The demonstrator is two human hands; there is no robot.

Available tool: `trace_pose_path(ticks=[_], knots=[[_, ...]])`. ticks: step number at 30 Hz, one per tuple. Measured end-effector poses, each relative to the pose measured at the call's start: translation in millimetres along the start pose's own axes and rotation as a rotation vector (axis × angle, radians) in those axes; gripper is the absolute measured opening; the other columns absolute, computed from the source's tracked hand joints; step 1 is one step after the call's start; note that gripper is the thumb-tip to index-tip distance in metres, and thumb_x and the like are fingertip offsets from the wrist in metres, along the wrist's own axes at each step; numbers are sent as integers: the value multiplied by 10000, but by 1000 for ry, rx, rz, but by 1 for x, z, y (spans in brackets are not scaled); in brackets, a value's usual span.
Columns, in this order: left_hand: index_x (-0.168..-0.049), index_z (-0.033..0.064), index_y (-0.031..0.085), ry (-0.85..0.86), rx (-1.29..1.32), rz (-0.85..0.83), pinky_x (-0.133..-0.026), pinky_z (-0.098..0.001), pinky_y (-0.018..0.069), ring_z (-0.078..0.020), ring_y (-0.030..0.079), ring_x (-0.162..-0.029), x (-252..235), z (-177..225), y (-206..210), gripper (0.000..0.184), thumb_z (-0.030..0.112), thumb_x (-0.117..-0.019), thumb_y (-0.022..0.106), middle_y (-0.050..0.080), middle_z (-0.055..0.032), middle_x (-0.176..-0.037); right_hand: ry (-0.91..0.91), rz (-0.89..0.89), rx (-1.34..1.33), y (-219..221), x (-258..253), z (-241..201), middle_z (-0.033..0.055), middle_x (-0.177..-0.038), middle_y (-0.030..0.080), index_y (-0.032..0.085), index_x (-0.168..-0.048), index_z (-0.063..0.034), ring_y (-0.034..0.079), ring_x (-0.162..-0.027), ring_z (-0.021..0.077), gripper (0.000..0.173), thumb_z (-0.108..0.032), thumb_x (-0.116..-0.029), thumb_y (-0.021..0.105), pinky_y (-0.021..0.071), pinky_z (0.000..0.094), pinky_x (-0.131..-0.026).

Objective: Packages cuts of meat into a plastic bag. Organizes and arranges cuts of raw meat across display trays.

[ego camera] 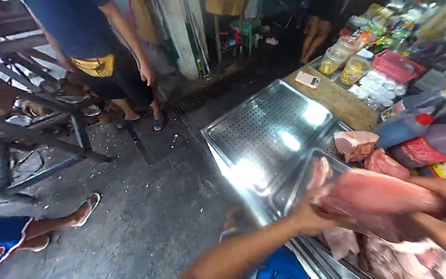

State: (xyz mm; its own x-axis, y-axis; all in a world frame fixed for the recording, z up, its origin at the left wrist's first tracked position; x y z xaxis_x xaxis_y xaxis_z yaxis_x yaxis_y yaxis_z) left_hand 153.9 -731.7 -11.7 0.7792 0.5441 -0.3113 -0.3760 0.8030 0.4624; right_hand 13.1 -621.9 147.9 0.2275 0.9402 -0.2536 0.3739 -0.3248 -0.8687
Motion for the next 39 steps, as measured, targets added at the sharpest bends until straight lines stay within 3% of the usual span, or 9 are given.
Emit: trace_pose_path(ticks=[4,9,12,15,19,23,29,33,39], knots=[[-1332,-59,493,-309,103,615,-912,-383,613,-179,724,-982,0,7,-149,500,67,-916,740,720,-134,-1078,-48,-178,22,129,-186,-52,128,-1095,748,694,-1292,-112,722,-996,281,512,-371,-858,781,571,564,-884],[-1422,7,470,-383,140,936,-872,-475,621,-280,723,-1011,-13,3,-283,472,269,-1051,601,706,-191,-1155,5,-372,56,298,-335,-64,147,-1199,710,664,-1325,-183,679,-1099,379,428,-346,-937,742,531,650,-934],[-1446,6,365,-565,118,954,-739,-473,637,-324,726,-925,12,-10,-313,394,171,-1103,464,649,-238,-1171,41,-339,-93,357,-336,-57,120,-1309,658,645,-1358,-173,661,-1156,314,398,-319,-988,665,538,578,-981],[-1469,-20,398,-679,1,969,-824,-459,596,-303,685,-1035,54,-3,-325,414,157,-1096,429,607,-233,-1286,210,-287,-322,349,-282,-32,104,-1319,665,619,-1391,-112,671,-1153,208,411,-281,-1016,612,545,427,-1029],[-1468,-47,388,-478,-387,1086,-866,-408,560,-234,634,-1067,70,19,-395,487,189,-1061,513,594,-216,-1289,515,-89,-398,311,-152,33,127,-1246,690,639,-1323,-35,702,-1063,177,357,-210,-1015,593,597,368,-934],[-1445,-98,414,-189,-986,708,-1006,-460,534,-334,603,-1248,-34,64,-437,584,181,-974,619,567,-298,-1377,946,52,-660,288,-53,49,105,-1120,744,602,-1340,-20,741,-898,191,335,-114,-1022,556,629,371,-780],[-1381,126,625,-824,-1586,-401,-1098,-759,310,-451,548,-1296,-173,-23,-426,749,568,-800,793,631,-219,-1349,1120,-115,-1270,385,-76,-2,203,-1330,633,345,-1552,-25,688,-1095,265,592,-177,-1037,594,579,429,-929],[-1158,28,712,-951,-1468,-564,-941,-676,503,-411,683,-1043,-182,-30,-415,540,462,-850,803,717,-230,-1071,1135,-24,-1459,414,-115,-6,206,-1326,623,314,-1565,-102,661,-1136,284,699,-213,-988,692,555,458,-941],[-1121,64,719,-603,-1162,-335,-888,-512,572,-230,708,-921,-173,31,-368,311,289,-910,759,734,-115,-989,960,338,-1459,418,-150,-6,194,-1176,654,299,-1548,-43,691,-1005,284,809,-155,-900,771,606,463,-856]])
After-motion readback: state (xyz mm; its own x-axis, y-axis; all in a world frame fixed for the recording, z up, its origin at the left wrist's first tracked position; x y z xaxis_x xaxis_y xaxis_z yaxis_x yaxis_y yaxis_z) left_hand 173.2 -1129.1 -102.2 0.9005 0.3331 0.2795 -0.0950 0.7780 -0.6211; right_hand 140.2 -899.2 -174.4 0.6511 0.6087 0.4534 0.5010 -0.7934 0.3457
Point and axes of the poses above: each hand's wrist, its own x-axis away from the middle knuckle, its own y-axis out of the palm, z = x × y, the point moved 7 cm from there along -x, towards the middle knuckle
